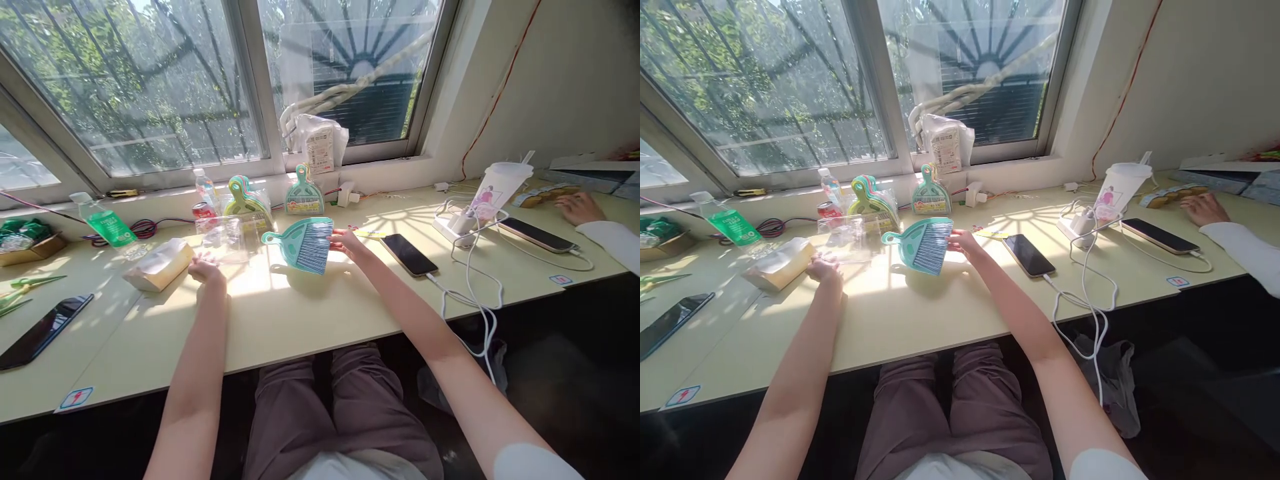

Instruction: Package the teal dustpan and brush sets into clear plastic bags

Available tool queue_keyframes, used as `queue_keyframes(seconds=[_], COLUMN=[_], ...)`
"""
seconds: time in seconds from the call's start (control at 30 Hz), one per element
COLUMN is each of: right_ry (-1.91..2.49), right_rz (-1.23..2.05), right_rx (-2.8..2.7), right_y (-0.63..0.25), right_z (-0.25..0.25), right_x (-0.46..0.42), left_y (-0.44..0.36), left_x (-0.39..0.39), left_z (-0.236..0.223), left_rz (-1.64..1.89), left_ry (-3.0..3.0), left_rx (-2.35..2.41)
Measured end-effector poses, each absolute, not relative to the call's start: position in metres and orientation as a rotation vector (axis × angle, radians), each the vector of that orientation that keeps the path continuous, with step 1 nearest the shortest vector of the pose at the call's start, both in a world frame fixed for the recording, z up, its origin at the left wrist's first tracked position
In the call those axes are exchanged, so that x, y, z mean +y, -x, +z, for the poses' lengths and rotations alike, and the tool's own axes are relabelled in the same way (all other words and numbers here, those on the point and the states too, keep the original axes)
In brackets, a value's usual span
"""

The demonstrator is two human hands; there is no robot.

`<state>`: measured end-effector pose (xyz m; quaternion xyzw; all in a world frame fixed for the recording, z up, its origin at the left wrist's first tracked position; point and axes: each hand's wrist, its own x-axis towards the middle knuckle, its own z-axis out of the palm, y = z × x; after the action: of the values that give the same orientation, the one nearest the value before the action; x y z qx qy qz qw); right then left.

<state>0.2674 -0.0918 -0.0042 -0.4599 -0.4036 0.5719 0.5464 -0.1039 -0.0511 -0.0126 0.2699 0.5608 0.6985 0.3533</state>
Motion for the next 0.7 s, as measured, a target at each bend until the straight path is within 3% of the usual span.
queue_keyframes(seconds=[0.17,0.23,0.3,0.43,0.5,0.57,0.7], right_ry=[0.993,0.964,0.948,0.977,1.084,1.268,1.460], right_rz=[1.343,1.347,1.355,1.401,1.404,1.251,0.452], right_rx=[-0.891,-0.906,-0.924,-1.004,-1.104,-1.190,-1.403], right_y=[-0.267,-0.265,-0.261,-0.254,-0.253,-0.253,-0.249], right_z=[-0.008,-0.007,-0.008,-0.012,-0.015,-0.017,-0.012], right_x=[-0.090,-0.092,-0.094,-0.095,-0.095,-0.096,-0.103], left_y=[0.114,0.095,0.067,0.008,-0.009,-0.016,-0.018], left_x=[-0.067,-0.074,-0.078,-0.086,-0.090,-0.092,-0.092], left_z=[-0.001,0.002,0.002,-0.010,-0.018,-0.024,-0.028], left_rz=[2.232,2.237,2.019,1.184,1.059,1.078,1.151], left_ry=[-1.006,-1.320,-1.616,-1.353,-1.349,-1.351,-1.355], left_rx=[2.099,2.112,1.803,1.075,0.965,1.001,1.166])
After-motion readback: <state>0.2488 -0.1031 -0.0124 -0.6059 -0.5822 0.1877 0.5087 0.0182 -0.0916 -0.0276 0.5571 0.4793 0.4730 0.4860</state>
